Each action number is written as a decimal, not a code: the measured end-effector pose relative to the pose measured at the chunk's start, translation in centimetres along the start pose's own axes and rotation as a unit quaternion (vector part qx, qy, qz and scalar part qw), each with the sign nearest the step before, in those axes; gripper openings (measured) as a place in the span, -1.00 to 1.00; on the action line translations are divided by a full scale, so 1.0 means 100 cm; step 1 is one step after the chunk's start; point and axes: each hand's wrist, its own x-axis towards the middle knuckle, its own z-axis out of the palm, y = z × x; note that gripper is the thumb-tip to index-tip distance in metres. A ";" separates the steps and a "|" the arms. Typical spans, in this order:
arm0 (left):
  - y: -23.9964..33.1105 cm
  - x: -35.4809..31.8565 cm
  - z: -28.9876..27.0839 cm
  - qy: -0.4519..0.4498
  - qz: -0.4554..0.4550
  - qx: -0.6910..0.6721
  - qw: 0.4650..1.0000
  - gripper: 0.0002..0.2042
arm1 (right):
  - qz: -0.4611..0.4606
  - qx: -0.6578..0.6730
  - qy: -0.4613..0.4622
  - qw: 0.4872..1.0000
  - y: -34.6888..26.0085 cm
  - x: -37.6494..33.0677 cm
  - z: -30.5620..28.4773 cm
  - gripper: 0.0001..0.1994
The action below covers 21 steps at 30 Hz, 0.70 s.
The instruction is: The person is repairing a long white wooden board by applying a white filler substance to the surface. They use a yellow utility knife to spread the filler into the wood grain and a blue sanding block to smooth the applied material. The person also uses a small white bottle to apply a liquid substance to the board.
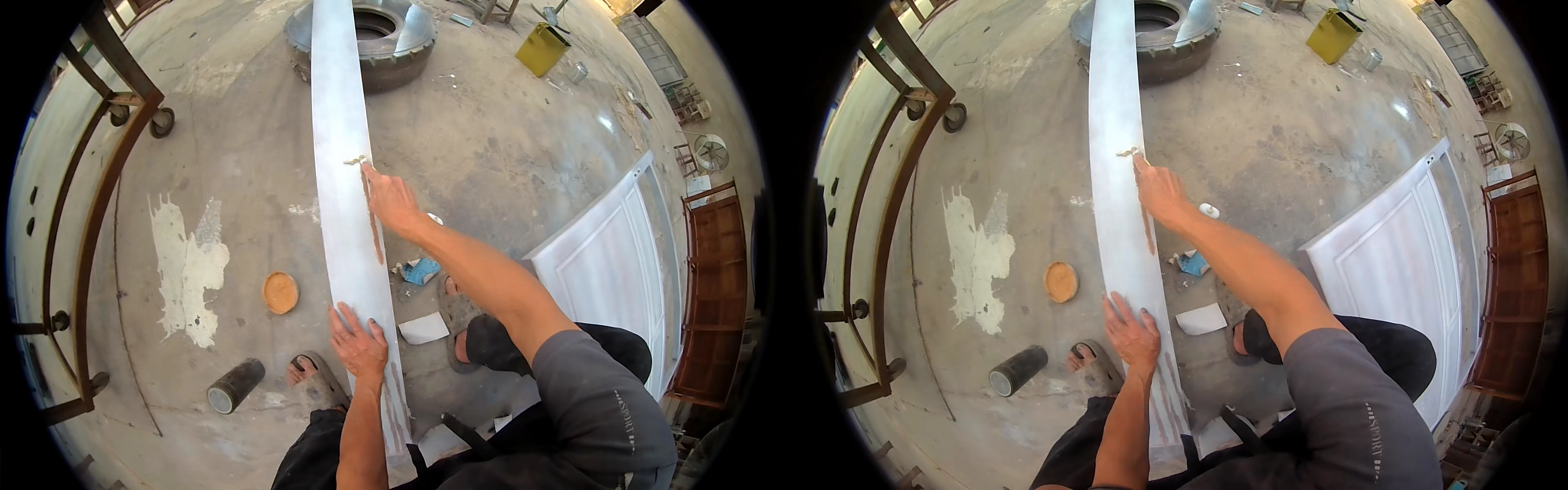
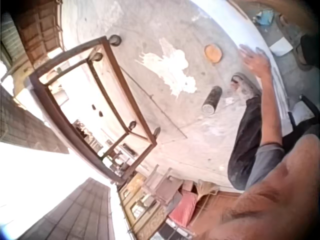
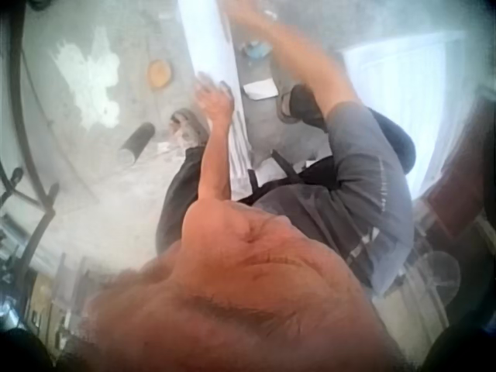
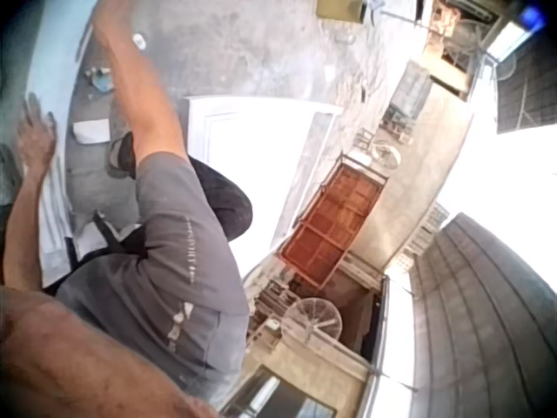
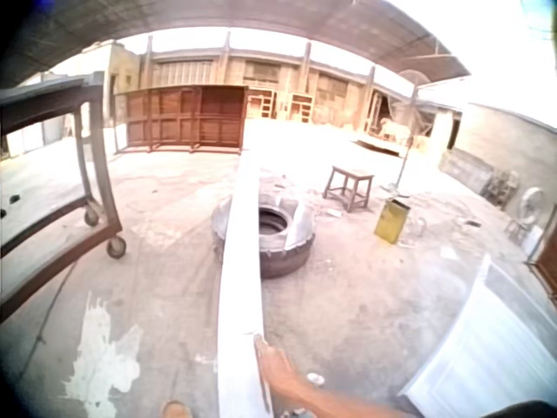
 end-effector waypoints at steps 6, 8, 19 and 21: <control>-0.004 -0.002 -0.006 0.005 0.000 0.008 1.000 -0.19 | -0.006 0.010 -0.048 0.999 -0.011 -0.008 -0.005 -0.53; -0.001 -0.001 -0.004 -0.006 0.001 -0.004 1.000 -0.19 | 0.002 0.015 -0.027 1.000 -0.005 0.005 -0.010 -0.53; -0.001 0.001 -0.003 0.008 0.010 -0.010 1.000 -0.19 | 0.034 0.050 0.033 0.998 -0.010 0.037 -0.004 -0.52; 0.002 0.000 -0.002 0.006 0.007 -0.008 1.000 -0.20 | 0.021 0.040 0.038 0.998 -0.004 0.030 -0.007 -0.52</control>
